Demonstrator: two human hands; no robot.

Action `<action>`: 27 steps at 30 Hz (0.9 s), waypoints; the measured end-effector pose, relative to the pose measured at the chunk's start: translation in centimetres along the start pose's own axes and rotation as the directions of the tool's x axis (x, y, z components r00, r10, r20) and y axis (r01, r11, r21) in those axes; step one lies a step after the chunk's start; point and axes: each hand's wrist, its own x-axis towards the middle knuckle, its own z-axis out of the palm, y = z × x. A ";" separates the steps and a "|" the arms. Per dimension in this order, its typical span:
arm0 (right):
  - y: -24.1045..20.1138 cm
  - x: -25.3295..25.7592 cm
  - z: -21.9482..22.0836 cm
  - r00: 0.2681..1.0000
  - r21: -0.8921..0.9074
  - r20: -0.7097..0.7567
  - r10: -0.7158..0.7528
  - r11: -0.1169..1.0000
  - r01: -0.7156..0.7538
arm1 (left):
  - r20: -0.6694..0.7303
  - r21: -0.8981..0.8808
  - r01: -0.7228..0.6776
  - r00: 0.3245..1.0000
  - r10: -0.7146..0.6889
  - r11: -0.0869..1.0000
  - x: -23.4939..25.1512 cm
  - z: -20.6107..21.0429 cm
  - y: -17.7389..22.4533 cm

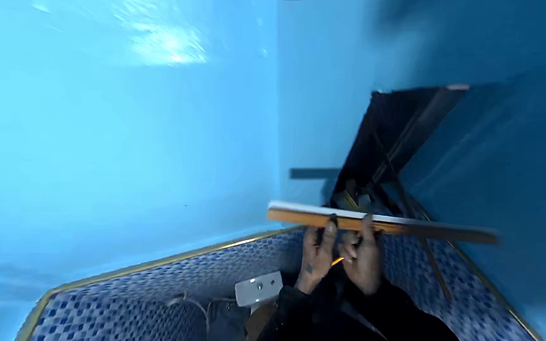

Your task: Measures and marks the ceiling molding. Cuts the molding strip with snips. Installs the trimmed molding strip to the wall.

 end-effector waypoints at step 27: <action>4.9 36.1 -15.6 0.878 -0.924 0.024 0.478 -0.324 0.202 | -0.260 0.503 0.379 0.923 -0.282 0.776 -3.3 4.0 -11.8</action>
